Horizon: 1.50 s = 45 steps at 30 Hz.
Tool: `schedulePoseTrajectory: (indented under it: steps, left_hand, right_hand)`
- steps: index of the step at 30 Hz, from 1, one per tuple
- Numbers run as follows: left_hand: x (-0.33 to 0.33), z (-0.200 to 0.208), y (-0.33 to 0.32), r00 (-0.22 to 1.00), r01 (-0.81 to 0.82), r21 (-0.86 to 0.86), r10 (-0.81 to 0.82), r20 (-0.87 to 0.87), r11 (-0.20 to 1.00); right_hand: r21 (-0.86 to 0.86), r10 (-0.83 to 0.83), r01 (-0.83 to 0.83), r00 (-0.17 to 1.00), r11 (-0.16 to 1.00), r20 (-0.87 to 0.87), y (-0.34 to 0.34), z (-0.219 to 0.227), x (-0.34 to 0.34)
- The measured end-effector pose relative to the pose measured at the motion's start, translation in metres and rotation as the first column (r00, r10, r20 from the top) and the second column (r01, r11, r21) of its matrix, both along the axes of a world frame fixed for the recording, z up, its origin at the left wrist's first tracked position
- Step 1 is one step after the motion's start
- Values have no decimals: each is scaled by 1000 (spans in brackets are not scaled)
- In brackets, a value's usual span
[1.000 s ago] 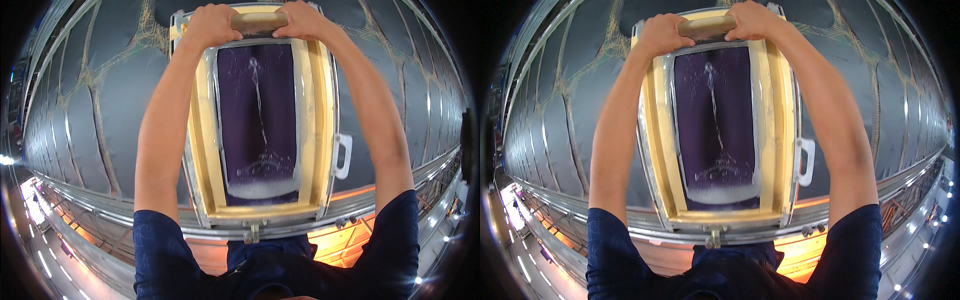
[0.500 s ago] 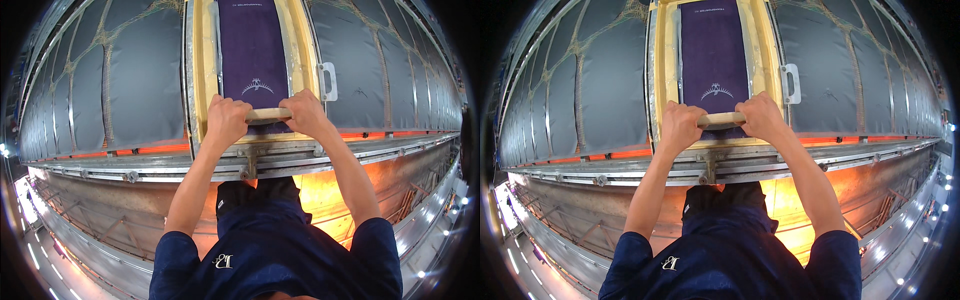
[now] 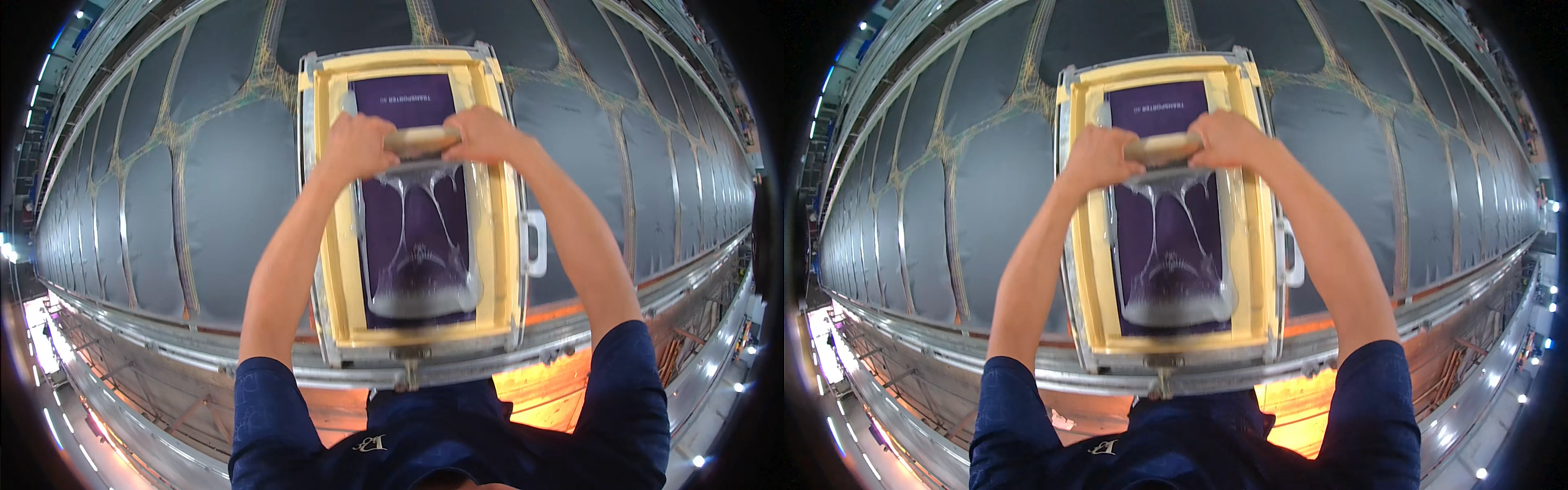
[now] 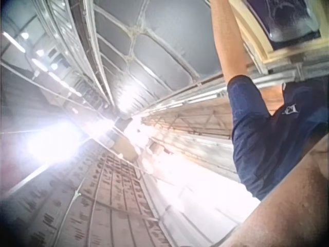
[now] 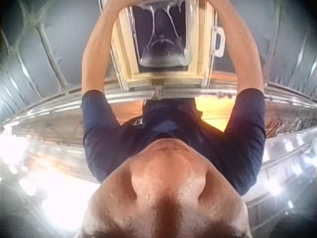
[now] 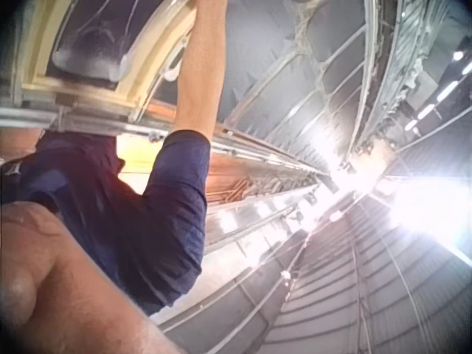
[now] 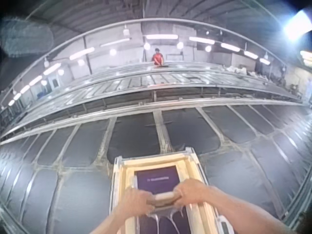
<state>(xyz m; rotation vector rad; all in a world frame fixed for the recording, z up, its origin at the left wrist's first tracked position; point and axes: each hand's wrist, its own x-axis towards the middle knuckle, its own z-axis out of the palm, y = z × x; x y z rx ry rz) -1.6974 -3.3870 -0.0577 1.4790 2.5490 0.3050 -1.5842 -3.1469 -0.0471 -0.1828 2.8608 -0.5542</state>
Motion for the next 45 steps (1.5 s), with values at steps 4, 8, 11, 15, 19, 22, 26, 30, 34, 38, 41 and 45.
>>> schedulePoseTrajectory:
  steps: [4, 8, 11, 15, 19, 22, 26, 30, 34, 38, 41, 45]
  left_hand:
    - [-105, 3, 68, 998, -50, -44, 49, -31, 998]
    - [-160, -1, 98, 986, -125, -72, 132, 98, 990]
    - [-176, -6, 112, 986, -112, -66, 119, 120, 991]
    - [-182, -16, 109, 984, -146, -23, 148, 102, 989]
    - [-159, -9, 100, 984, -146, -55, 151, 91, 988]
    - [-123, 0, 84, 992, -122, -49, 124, 35, 991]
    - [-44, -8, 27, 994, -107, -18, 107, -1, 994]
    - [64, -1, -27, 991, -94, -41, 98, 92, 995]
    - [183, -17, -98, 998, -47, 171, 41, 38, 984]
    - [244, -15, -127, 995, -85, 211, 93, -28, 974]
    - [250, 0, -128, 993, -82, 198, 98, -71, 977]
    - [245, 1, -129, 997, -37, 200, 50, -58, 979]
  right_hand:
    - [8, -73, 73, 996, 997, 58, 64, -8, -111]
    - [27, -99, 99, 995, 995, -4, 91, -15, -165]
    - [-81, -76, 76, 997, 994, 9, 112, -34, -185]
    - [0, 3, -3, 998, 1000, 60, 105, -14, -184]
    - [1, -65, 65, 997, 998, 47, 90, -13, -168]
    - [-24, -73, 72, 996, 997, -59, 81, -32, -132]
    - [-18, -68, 68, 997, 998, 22, 21, -19, -54]
    - [-67, -71, 67, 996, 995, -51, -36, -25, 62]
    - [59, -67, 57, 979, 997, 194, -107, -4, 171]
    - [-143, -21, 16, 999, 990, -29, -124, 0, 233]
    - [-279, -556, 488, 780, 827, -286, -84, -3, 227]
    - [-190, -890, 876, 405, 444, -210, 4, -82, 220]
